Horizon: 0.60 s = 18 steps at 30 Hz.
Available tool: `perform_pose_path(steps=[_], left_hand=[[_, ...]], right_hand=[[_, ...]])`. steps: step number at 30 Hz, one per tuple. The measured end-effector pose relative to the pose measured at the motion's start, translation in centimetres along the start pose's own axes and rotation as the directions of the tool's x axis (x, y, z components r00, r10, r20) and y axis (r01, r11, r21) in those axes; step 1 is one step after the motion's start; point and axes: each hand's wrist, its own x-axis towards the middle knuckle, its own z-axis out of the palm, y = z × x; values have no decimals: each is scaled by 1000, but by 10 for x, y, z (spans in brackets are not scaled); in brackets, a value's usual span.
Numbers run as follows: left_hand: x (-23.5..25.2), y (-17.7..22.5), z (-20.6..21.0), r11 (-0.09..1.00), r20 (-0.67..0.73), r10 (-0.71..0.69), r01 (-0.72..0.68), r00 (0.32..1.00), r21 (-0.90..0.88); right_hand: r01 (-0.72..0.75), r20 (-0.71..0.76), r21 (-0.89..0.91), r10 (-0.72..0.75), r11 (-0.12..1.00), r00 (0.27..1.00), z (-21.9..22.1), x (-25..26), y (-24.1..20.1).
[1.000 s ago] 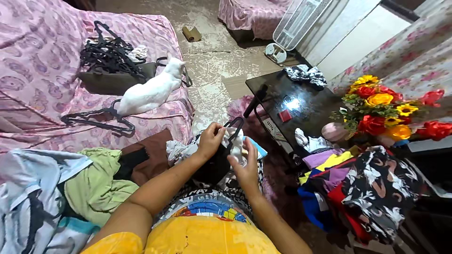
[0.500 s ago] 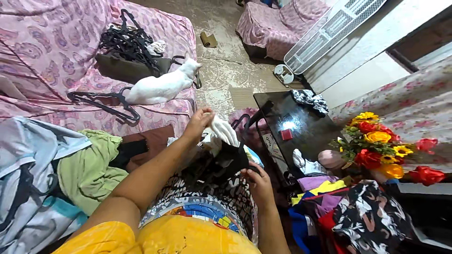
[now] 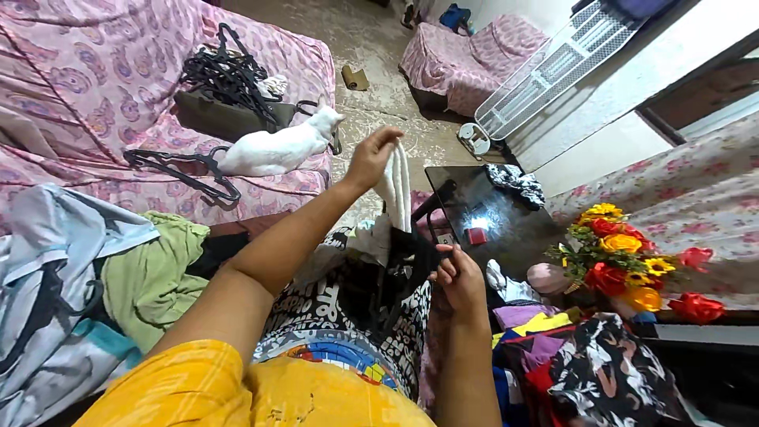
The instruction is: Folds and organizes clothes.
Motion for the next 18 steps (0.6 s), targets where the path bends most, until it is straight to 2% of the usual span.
perform_pose_path(steps=[3,5,6,8,10,11,12,14,16,18], left_hand=[[-7,-9,-18,989,-45,-144,142,989,-41],[-29,-24,-27,951,1,-304,303,953,55],[-41,-34,-33,910,40,-399,391,916,138],[-64,-54,-52,796,165,-585,524,794,303],[-89,-69,-78,725,250,-680,581,689,370],[-99,-71,-91,718,274,-690,585,670,377],[-106,-69,-103,733,279,-672,564,685,379],[-108,-56,-112,793,286,-590,475,755,382],[-104,-39,-100,867,332,-483,391,810,308],[-98,-22,-77,915,415,-402,350,816,199]], right_hand=[[67,-52,60,-64,996,997,-4,-4,-6],[127,-35,70,-125,989,992,-4,-7,-12],[148,-23,75,-147,986,989,-4,-7,-16],[171,-16,111,-170,979,985,-3,-10,-26],[176,1,168,-178,970,984,-7,-13,-34],[173,24,193,-181,966,983,-10,-13,-38],[168,45,215,-182,962,982,-11,-14,-40],[148,107,232,-176,961,978,-10,-17,-42],[108,233,254,-169,961,958,-7,-16,-41],[69,334,273,-162,960,929,-1,-13,-38]])
